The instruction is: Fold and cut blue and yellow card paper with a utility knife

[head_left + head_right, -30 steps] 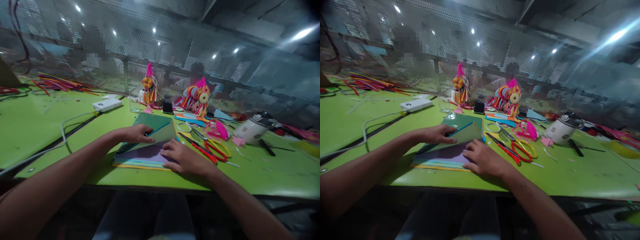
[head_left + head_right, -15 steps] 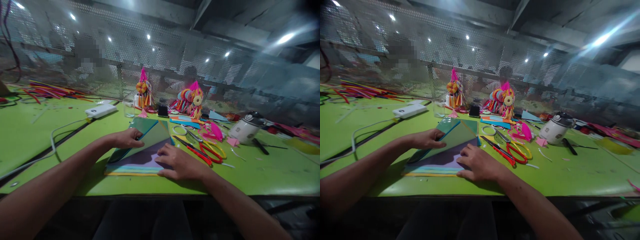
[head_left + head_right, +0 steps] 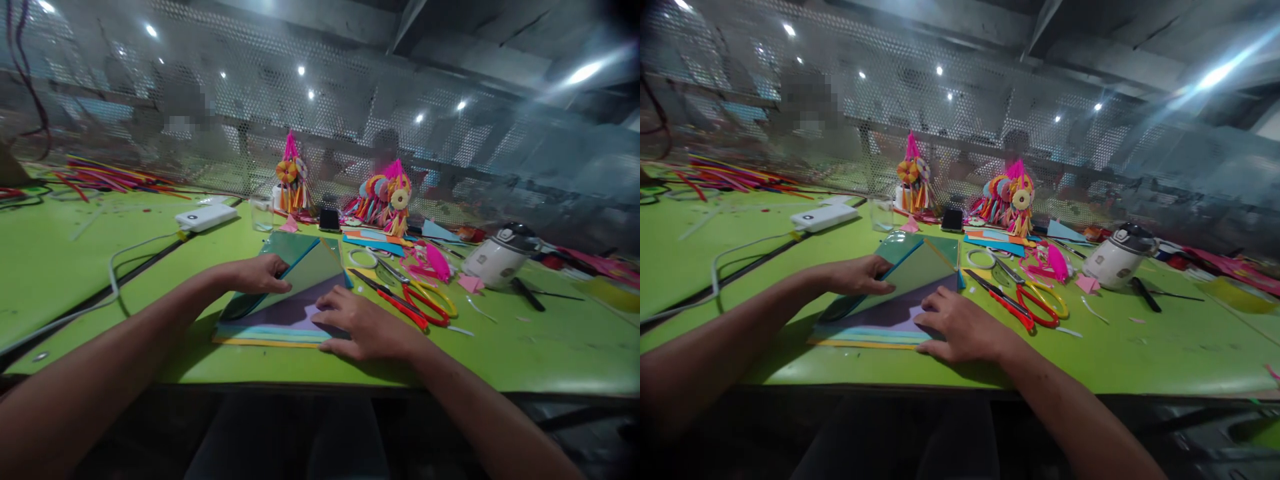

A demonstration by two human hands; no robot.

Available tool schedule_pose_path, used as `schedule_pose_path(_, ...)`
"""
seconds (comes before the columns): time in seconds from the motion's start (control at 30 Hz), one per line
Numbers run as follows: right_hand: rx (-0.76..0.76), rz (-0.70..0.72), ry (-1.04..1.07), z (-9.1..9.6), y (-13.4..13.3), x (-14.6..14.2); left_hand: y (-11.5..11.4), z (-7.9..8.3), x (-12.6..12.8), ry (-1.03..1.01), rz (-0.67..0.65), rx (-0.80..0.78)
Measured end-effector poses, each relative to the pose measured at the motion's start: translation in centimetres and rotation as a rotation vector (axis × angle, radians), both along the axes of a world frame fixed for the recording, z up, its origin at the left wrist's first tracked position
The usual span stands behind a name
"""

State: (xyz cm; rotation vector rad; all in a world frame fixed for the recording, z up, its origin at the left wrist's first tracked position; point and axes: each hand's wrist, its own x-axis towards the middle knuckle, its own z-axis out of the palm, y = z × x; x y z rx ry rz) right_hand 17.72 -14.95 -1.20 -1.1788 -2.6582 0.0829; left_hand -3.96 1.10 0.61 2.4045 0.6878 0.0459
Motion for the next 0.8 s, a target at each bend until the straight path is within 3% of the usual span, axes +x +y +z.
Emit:
schedule_pose_path(0.47, -0.016, -0.005, -0.026, 0.1, -0.1, -0.1, -0.2, 0.0, 0.3, 0.025, 0.009, 0.007)
schedule_pose_path(0.8, 0.166, -0.006, 0.14, -1.2, 0.7, -0.2, -0.6, 0.3, 0.4, 0.035, -0.059, 0.069)
